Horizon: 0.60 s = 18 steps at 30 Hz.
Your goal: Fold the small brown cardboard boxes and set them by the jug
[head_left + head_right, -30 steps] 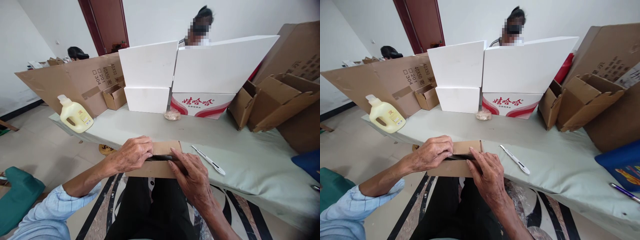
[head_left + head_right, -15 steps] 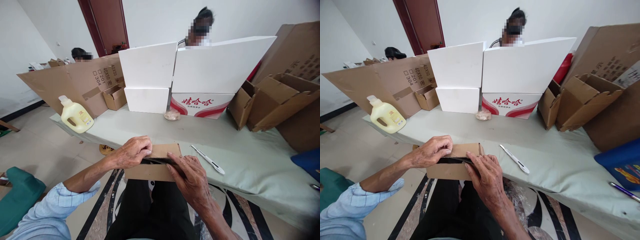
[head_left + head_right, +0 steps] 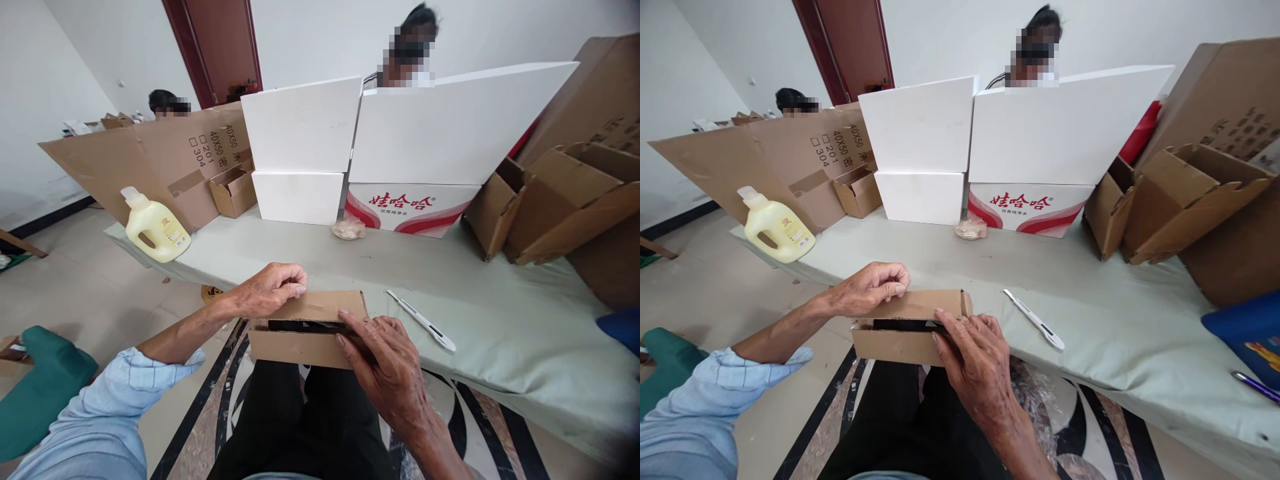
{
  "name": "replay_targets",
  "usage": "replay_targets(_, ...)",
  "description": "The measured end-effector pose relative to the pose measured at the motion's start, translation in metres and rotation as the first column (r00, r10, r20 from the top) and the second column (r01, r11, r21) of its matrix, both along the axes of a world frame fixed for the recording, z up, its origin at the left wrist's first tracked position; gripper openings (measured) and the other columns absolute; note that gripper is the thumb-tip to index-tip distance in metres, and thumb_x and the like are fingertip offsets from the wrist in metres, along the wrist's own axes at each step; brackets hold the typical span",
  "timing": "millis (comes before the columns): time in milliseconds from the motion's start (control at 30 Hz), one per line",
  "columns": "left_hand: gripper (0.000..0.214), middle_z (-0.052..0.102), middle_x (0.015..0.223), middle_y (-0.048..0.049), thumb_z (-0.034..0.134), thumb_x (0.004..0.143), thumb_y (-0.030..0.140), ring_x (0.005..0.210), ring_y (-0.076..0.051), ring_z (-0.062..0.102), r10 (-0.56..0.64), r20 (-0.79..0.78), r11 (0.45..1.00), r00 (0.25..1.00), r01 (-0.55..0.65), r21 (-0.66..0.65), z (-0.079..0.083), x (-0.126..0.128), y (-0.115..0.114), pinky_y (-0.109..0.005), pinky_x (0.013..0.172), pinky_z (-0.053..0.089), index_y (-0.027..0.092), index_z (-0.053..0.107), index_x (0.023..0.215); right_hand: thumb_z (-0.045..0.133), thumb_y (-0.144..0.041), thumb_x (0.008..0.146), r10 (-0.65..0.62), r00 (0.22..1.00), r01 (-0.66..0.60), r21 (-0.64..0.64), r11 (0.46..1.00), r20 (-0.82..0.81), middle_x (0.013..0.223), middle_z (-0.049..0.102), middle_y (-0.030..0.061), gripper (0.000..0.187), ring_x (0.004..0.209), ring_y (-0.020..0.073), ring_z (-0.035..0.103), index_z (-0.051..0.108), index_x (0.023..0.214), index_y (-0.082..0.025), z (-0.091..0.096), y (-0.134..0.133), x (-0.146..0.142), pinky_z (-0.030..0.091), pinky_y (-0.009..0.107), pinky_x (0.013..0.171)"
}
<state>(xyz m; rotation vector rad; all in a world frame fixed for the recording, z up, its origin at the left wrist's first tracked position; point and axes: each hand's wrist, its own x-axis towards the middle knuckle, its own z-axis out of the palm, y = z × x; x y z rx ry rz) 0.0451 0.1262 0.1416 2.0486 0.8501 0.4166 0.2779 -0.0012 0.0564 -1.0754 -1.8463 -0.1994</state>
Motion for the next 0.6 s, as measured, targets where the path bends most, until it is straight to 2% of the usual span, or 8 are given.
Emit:
replay_targets(100, 0.025, 0.062, 0.079, 0.0012, 0.066, 0.094, 0.039, 0.064, -0.01, 0.053, 0.018, 0.079, 0.99, 0.997, -0.007, -0.138, -0.007, -0.002, 0.012, -0.023, 0.061, 0.045, 0.018, 0.059, 0.082, 0.062, -0.014, 0.111, 0.008, 1.0, -0.008, 0.01, 1.0, 0.001, 0.099, 0.08, 0.006, 0.032, 0.083, 0.0208, 0.071, 0.065, 0.142, -0.02, 0.0, -0.002, -0.001, 0.051, 0.039, 0.082)
replay_targets(200, 0.037, 0.065, 0.081, -0.0015, 0.075, 0.091, 0.051, 0.068, -0.012, 0.062, 0.05, 0.184, 0.97, 0.982, -0.003, -0.244, -0.01, -0.005, 0.026, -0.025, 0.065, 0.056, 0.017, 0.062, 0.084, 0.062, -0.013, 0.111, 0.011, 1.0, -0.011, 0.014, 1.0, 0.008, 0.1, 0.079, 0.0067, 0.031, 0.082, 0.02, 0.068, 0.064, 0.142, -0.017, -0.003, -0.005, -0.001, 0.05, 0.039, 0.084)
replay_targets(267, 0.041, 0.066, 0.08, -0.002, 0.078, 0.09, 0.054, 0.072, -0.012, 0.064, 0.067, 0.228, 0.964, 0.971, -0.004, -0.267, -0.012, -0.006, 0.036, -0.026, 0.069, 0.06, 0.016, 0.064, 0.083, 0.062, -0.012, 0.111, 0.011, 1.0, -0.011, 0.011, 1.0, 0.011, 0.097, 0.078, 0.0065, 0.03, 0.081, 0.0198, 0.067, 0.064, 0.141, -0.016, -0.005, -0.007, -0.002, 0.049, 0.039, 0.084)
replay_targets(367, 0.04, 0.066, 0.079, -0.0023, 0.078, 0.09, 0.053, 0.072, -0.012, 0.063, 0.076, 0.245, 0.972, 0.966, -0.017, -0.234, -0.021, 0.0, 0.058, -0.026, 0.07, 0.061, 0.017, 0.064, 0.082, 0.062, -0.012, 0.111, 0.008, 1.0, -0.008, 0.017, 1.0, 0.003, 0.096, 0.077, 0.0053, 0.028, 0.081, 0.0196, 0.066, 0.066, 0.139, -0.016, -0.006, -0.01, -0.003, 0.049, 0.038, 0.085)
replay_targets(433, 0.034, 0.067, 0.079, -0.0027, 0.071, 0.093, 0.048, 0.074, -0.013, 0.065, 0.067, 0.203, 0.993, 0.977, -0.045, -0.112, -0.03, 0.01, 0.079, -0.027, 0.07, 0.062, 0.017, 0.063, 0.083, 0.061, -0.013, 0.112, 0.002, 1.0, -0.002, 0.009, 1.0, -0.003, 0.093, 0.076, 0.0046, 0.027, 0.08, 0.0197, 0.066, 0.067, 0.138, -0.016, -0.005, -0.013, -0.004, 0.049, 0.038, 0.085)
replay_targets(500, 0.025, 0.068, 0.079, -0.0028, 0.059, 0.098, 0.038, 0.073, -0.014, 0.067, 0.071, 0.097, 0.989, 0.993, -0.082, 0.12, -0.04, 0.025, 0.106, -0.027, 0.068, 0.061, 0.018, 0.061, 0.083, 0.061, -0.014, 0.112, -0.01, 1.0, 0.01, -0.003, 1.0, -0.001, 0.091, 0.076, 0.0042, 0.026, 0.08, 0.02, 0.068, 0.069, 0.137, -0.016, -0.005, -0.015, -0.004, 0.05, 0.039, 0.087)
replay_targets(600, 0.017, 0.068, 0.079, -0.0025, 0.05, 0.098, 0.024, 0.074, -0.016, 0.066, 0.132, -0.032, 0.904, 0.991, -0.107, 0.413, -0.05, 0.058, 0.15, -0.03, 0.072, 0.06, 0.02, 0.058, 0.083, 0.063, -0.014, 0.11, -0.016, 1.0, 0.016, -0.004, 1.0, 0.013, 0.093, 0.079, 0.0043, 0.029, 0.082, 0.0207, 0.072, 0.069, 0.138, -0.017, -0.009, -0.019, -0.001, 0.052, 0.041, 0.091)
